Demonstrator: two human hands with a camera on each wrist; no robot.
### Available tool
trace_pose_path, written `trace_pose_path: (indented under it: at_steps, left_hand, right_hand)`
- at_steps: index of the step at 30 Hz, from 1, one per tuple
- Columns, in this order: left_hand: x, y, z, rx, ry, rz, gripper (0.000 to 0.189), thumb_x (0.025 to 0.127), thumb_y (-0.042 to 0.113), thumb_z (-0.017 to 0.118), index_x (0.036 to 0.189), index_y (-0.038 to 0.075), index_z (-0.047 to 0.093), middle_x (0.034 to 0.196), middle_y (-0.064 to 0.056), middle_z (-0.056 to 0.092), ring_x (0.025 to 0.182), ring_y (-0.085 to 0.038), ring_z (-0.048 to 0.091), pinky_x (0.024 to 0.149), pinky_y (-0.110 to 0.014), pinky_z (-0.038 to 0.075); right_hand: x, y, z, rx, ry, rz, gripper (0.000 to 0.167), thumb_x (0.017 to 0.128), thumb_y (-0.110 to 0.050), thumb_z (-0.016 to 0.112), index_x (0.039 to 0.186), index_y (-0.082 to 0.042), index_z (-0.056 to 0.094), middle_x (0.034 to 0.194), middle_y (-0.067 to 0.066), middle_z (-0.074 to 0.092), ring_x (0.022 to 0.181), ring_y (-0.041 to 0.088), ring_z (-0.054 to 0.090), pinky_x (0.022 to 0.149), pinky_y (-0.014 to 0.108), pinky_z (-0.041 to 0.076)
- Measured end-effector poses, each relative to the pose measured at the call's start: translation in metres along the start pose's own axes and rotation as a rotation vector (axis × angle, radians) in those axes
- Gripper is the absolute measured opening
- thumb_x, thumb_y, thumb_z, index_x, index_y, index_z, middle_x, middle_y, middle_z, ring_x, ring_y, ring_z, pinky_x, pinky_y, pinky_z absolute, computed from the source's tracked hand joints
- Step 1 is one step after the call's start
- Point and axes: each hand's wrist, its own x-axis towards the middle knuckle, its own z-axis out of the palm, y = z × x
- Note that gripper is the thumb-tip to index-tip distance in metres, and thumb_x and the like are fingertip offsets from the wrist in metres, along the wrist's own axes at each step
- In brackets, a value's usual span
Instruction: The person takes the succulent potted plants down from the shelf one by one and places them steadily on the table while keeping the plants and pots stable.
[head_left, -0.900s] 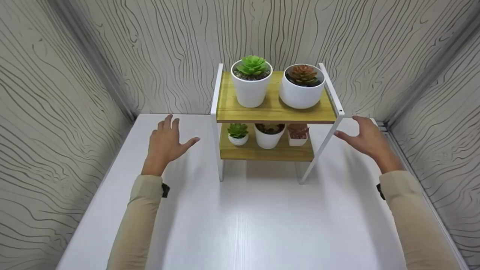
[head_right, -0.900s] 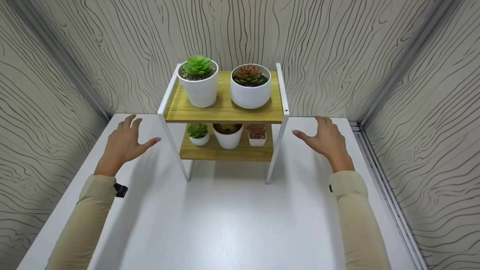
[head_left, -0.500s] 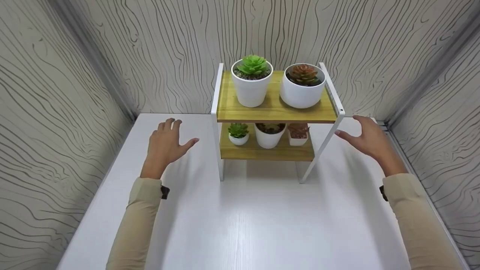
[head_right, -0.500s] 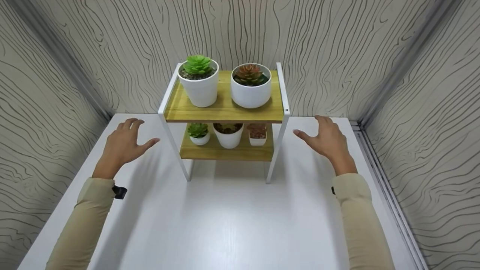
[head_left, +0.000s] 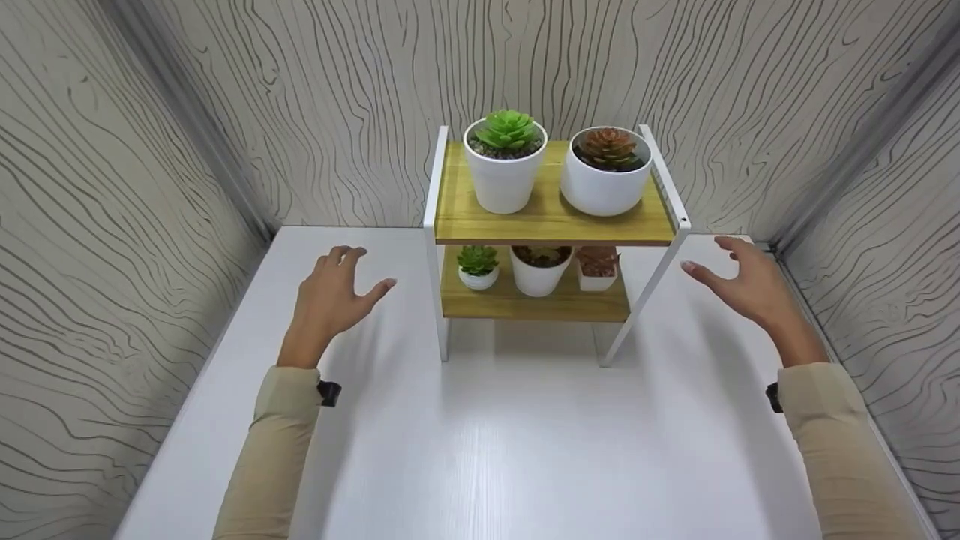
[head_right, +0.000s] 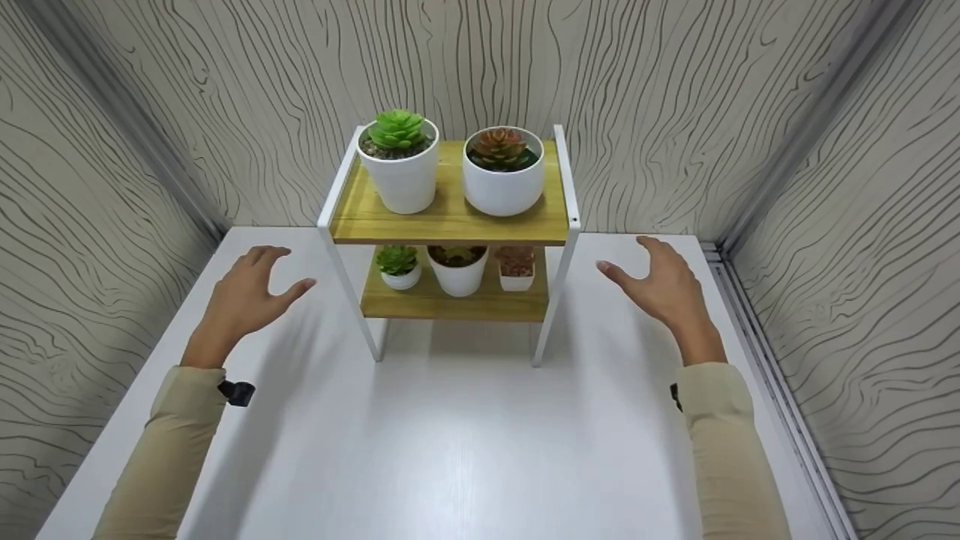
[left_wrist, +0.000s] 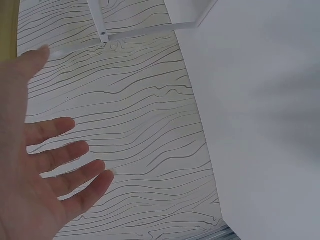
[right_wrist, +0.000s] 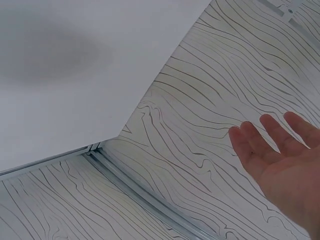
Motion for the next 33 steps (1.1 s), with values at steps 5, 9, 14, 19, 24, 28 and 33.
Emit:
trace_pose_path:
  at_steps: [5,9,14,19,24,28,33]
  left_hand:
    - [-0.003,0.002,-0.004,-0.055,-0.023,-0.026,0.078,0.086,0.066,0.055,0.138,0.009,0.045,0.139,-0.015,0.053,0.122,-0.037,0.055,0.085,-0.058,0.054]
    - [-0.006,0.006,-0.006,-0.084,-0.030,-0.036,0.076,0.087,0.062,0.056,0.139,0.008,0.044,0.136,-0.014,0.056,0.120,-0.035,0.057,0.086,-0.056,0.054]
    - [-0.008,0.011,-0.008,-0.105,-0.043,-0.050,0.074,0.088,0.061,0.056,0.139,0.008,0.043,0.135,-0.013,0.057,0.120,-0.034,0.057,0.090,-0.054,0.053]
    - [-0.009,0.014,-0.011,-0.115,-0.034,-0.024,0.069,0.089,0.057,0.057,0.136,0.008,0.046,0.134,-0.014,0.057,0.121,-0.034,0.057,0.092,-0.053,0.053]
    - [-0.011,0.017,-0.014,-0.132,-0.011,0.021,0.064,0.090,0.054,0.057,0.133,0.008,0.048,0.136,-0.014,0.056,0.123,-0.034,0.056,0.096,-0.052,0.051]
    - [-0.011,0.020,-0.016,-0.150,0.013,0.051,0.061,0.091,0.051,0.059,0.132,0.008,0.050,0.135,-0.014,0.056,0.124,-0.033,0.055,0.098,-0.051,0.050]
    - [-0.013,0.025,-0.018,-0.173,0.057,0.088,0.055,0.091,0.047,0.061,0.129,0.008,0.054,0.131,-0.013,0.058,0.122,-0.031,0.057,0.099,-0.049,0.050]
  right_hand:
    - [-0.006,0.000,0.000,0.002,-0.004,0.000,0.092,0.086,-0.068,0.054,0.151,-0.008,0.028,0.152,0.024,0.037,0.136,0.048,0.038,0.101,0.069,0.036]
    - [-0.012,-0.002,0.001,0.021,-0.009,-0.006,0.090,0.086,-0.068,0.053,0.151,-0.010,0.029,0.151,0.022,0.040,0.135,0.047,0.041,0.100,0.068,0.039]
    - [-0.017,-0.006,0.001,0.056,-0.016,-0.019,0.088,0.086,-0.067,0.054,0.150,-0.012,0.029,0.150,0.022,0.041,0.131,0.049,0.044,0.100,0.067,0.041]
    - [-0.020,-0.009,0.003,0.078,0.014,-0.053,0.083,0.088,-0.061,0.056,0.148,-0.009,0.034,0.146,0.024,0.044,0.126,0.049,0.049,0.100,0.063,0.043]
    - [-0.022,-0.013,0.005,0.108,0.025,-0.080,0.078,0.089,-0.057,0.059,0.146,-0.009,0.037,0.145,0.024,0.046,0.129,0.045,0.048,0.102,0.061,0.043]
    - [-0.025,-0.017,0.005,0.153,0.034,-0.101,0.073,0.089,-0.053,0.061,0.145,-0.013,0.039,0.145,0.020,0.047,0.131,0.040,0.048,0.103,0.059,0.044]
    - [-0.029,-0.021,0.007,0.166,0.047,-0.133,0.067,0.089,-0.049,0.063,0.144,-0.016,0.042,0.144,0.014,0.050,0.130,0.034,0.051,0.102,0.053,0.046]
